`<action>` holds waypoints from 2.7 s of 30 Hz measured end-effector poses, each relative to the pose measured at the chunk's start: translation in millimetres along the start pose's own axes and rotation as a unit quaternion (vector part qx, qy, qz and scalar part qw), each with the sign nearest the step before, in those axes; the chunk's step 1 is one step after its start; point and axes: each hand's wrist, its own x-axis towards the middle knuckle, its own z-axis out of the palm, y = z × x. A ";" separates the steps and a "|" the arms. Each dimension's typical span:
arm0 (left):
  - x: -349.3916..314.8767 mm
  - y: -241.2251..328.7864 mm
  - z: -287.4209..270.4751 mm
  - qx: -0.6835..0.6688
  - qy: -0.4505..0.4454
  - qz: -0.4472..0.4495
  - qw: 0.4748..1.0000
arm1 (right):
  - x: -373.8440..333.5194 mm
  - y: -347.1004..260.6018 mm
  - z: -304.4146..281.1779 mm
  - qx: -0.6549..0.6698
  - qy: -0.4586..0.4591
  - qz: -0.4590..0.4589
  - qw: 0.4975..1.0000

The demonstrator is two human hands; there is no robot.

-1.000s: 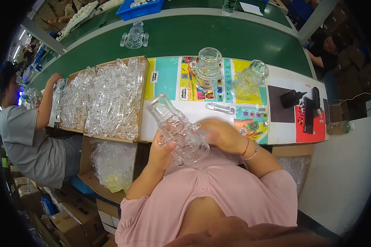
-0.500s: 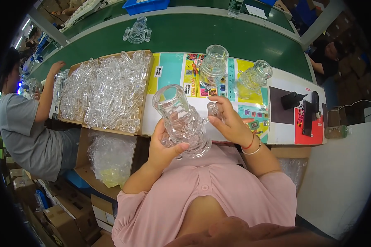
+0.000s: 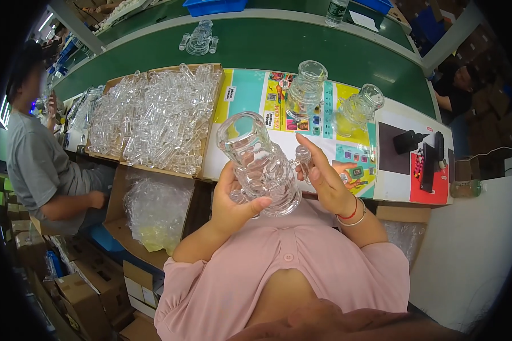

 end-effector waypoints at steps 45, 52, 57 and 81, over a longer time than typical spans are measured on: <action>25.2 5.8 -4.2 0.005 -0.132 0.003 0.991 | 47.4 -23.5 -20.6 0.258 0.043 -0.019 0.965; 13.4 -5.0 -19.1 0.185 -0.138 0.297 0.927 | 17.6 -50.3 -21.2 -0.407 0.064 -0.271 0.870; 15.4 -1.2 -13.0 0.317 -0.131 0.516 0.785 | 9.1 -46.4 -17.5 -0.409 0.064 -0.304 0.858; 369.6 -54.5 -56.4 0.114 -0.003 -0.005 0.993 | -80.3 88.5 -54.0 -0.576 0.108 -0.074 0.807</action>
